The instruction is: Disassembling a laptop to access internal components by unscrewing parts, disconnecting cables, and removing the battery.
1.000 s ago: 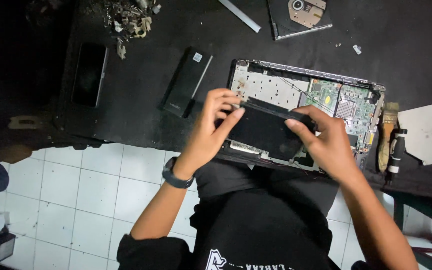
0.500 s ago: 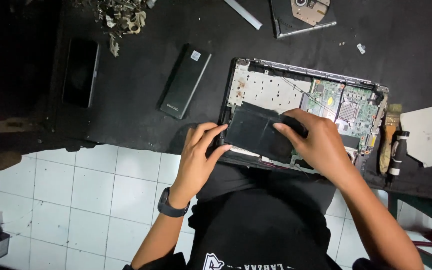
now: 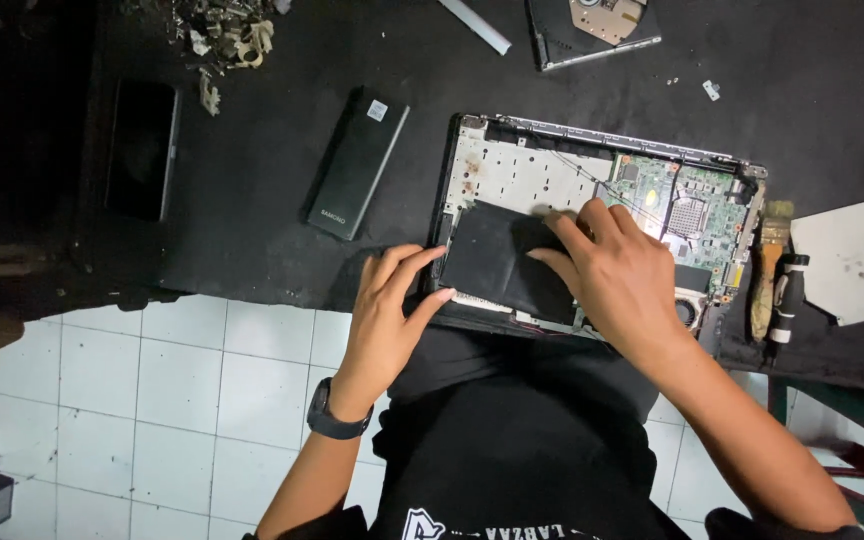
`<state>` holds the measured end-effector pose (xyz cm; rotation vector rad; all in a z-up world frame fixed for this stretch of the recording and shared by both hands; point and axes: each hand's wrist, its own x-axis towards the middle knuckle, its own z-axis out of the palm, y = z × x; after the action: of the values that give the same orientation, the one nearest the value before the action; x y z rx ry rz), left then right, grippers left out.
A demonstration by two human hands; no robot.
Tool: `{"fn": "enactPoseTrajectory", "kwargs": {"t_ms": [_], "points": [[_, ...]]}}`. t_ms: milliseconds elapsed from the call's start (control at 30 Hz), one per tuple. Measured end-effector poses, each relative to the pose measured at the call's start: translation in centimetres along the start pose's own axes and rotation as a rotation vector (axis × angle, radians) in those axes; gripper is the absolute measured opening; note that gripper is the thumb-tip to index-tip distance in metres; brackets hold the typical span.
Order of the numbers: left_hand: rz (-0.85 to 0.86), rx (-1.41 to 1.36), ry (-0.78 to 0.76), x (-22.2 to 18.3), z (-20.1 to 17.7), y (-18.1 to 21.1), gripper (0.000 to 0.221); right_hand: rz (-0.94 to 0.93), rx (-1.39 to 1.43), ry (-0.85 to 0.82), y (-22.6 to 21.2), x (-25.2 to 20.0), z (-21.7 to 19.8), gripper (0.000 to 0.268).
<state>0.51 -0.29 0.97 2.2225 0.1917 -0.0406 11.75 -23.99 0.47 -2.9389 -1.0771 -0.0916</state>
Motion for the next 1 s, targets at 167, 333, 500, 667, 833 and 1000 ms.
{"fn": "enactPoseTrajectory", "kwargs": {"t_ms": [167,333,500,667,833,1000], "points": [[-0.016,-0.01,-0.012,0.0,0.0,0.1,0.041,-0.059,0.137,0.04,0.6,0.3,0.9,0.031],[-0.026,0.001,-0.01,0.0,0.0,0.4,0.041,-0.106,0.281,0.113,1.2,0.6,1.9,0.027],[-0.068,0.01,-0.019,0.2,0.0,0.7,0.041,-0.081,0.524,0.171,1.6,1.5,1.9,0.011],[-0.083,0.01,-0.029,0.3,-0.1,0.9,0.041,-0.04,0.525,0.13,1.8,1.9,2.2,0.011],[-0.091,0.001,-0.034,0.3,-0.1,1.2,0.04,-0.022,0.408,0.135,1.6,2.2,1.6,0.012],[-0.079,0.044,-0.051,0.4,-0.3,1.2,0.041,-0.034,0.457,0.073,2.3,2.8,0.4,0.034]]}}
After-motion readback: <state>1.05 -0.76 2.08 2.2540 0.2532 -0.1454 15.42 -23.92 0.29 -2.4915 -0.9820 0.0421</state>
